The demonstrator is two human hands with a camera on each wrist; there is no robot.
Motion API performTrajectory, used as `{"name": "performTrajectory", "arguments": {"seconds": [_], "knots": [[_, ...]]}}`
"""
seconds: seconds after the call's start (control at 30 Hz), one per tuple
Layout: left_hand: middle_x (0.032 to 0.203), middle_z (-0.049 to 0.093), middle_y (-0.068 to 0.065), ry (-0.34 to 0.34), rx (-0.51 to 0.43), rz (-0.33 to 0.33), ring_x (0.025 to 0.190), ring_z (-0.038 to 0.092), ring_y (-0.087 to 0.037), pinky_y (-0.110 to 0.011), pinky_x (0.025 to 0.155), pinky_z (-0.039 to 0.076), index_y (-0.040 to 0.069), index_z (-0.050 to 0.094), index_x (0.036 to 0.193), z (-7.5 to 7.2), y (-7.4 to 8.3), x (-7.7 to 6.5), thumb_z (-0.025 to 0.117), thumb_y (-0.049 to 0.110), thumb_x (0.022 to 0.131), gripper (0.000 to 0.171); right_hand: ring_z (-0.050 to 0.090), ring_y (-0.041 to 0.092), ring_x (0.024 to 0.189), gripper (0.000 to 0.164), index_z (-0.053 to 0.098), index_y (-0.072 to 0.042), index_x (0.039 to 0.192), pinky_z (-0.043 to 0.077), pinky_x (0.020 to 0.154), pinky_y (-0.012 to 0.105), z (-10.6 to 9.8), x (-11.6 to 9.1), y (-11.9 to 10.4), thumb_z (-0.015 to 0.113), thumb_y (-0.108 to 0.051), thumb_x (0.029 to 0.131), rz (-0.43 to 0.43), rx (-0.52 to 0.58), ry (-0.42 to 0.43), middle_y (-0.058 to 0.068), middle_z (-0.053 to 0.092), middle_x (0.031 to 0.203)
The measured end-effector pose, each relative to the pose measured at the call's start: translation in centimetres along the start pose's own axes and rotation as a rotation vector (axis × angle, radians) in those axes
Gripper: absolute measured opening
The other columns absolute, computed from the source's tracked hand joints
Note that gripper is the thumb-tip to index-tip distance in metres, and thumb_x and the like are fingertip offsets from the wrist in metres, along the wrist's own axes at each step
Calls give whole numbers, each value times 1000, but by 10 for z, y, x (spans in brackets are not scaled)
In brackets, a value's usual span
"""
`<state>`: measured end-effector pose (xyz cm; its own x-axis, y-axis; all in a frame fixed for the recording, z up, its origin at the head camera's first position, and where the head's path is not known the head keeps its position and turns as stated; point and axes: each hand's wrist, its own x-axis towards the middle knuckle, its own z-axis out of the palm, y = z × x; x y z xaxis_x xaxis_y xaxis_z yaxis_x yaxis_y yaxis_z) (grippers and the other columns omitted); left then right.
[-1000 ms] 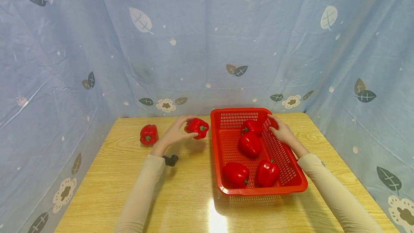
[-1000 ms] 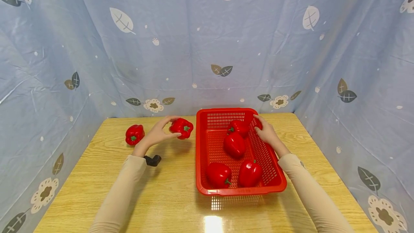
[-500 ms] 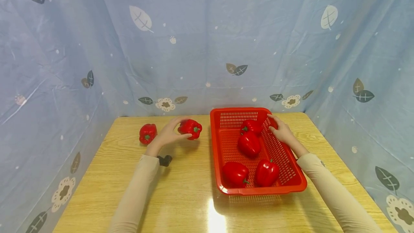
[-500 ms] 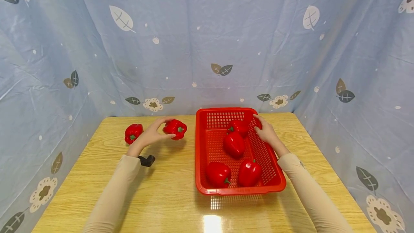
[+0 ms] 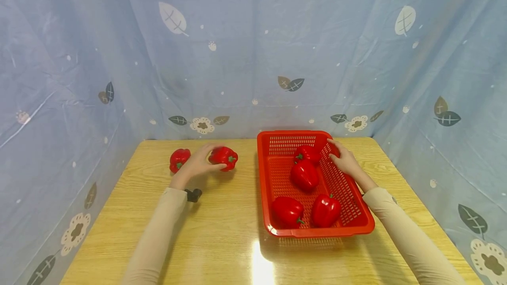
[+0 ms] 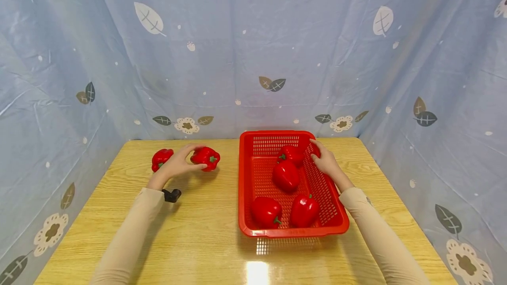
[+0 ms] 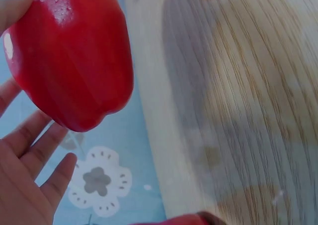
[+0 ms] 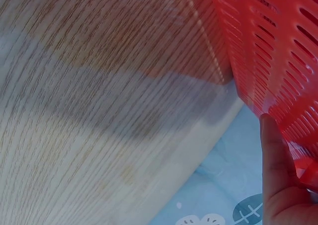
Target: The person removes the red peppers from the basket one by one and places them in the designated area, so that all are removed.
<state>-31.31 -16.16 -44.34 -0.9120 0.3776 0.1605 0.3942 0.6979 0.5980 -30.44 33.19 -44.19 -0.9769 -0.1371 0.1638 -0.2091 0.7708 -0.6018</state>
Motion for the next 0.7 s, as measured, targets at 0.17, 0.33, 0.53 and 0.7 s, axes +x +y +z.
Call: {"name": "performTrajectory", "arguments": {"seconds": [0.17, 0.33, 0.53, 0.7], "knots": [[138, 45, 1, 7, 41, 8, 128, 39, -24, -50, 103, 36, 26, 45, 134, -4, -5, -1, 72, 51, 74, 70, 51, 32, 76, 54, 29, -6, 144, 41, 77, 47, -1, 1, 1, 46, -4, 92, 0, 5, -5, 32, 42, 132], [136, 47, -2, 11, 84, 27, 126, 42, -25, -50, 102, 37, 22, 47, 134, -7, -10, -1, 72, 49, 75, 70, 50, 34, 82, 54, 29, -6, 144, 40, 79, 48, -1, 0, 1, 46, -4, 93, 5, 5, -5, 32, 42, 132], [136, 48, -2, 5, 132, 26, 126, 42, -26, -50, 103, 35, 19, 47, 134, -9, -18, -2, 71, 53, 74, 73, 51, 36, 87, 54, 28, -6, 144, 40, 81, 49, 0, 0, 0, 46, -3, 93, 5, 16, -8, 32, 39, 135], [134, 50, -4, 10, 187, 35, 123, 44, -27, -51, 102, 35, 18, 48, 134, -11, -22, -2, 70, 53, 74, 72, 49, 39, 96, 55, 27, -6, 144, 39, 84, 52, 0, -1, 0, 46, -3, 93, 1, 25, -10, 32, 36, 137]]}}
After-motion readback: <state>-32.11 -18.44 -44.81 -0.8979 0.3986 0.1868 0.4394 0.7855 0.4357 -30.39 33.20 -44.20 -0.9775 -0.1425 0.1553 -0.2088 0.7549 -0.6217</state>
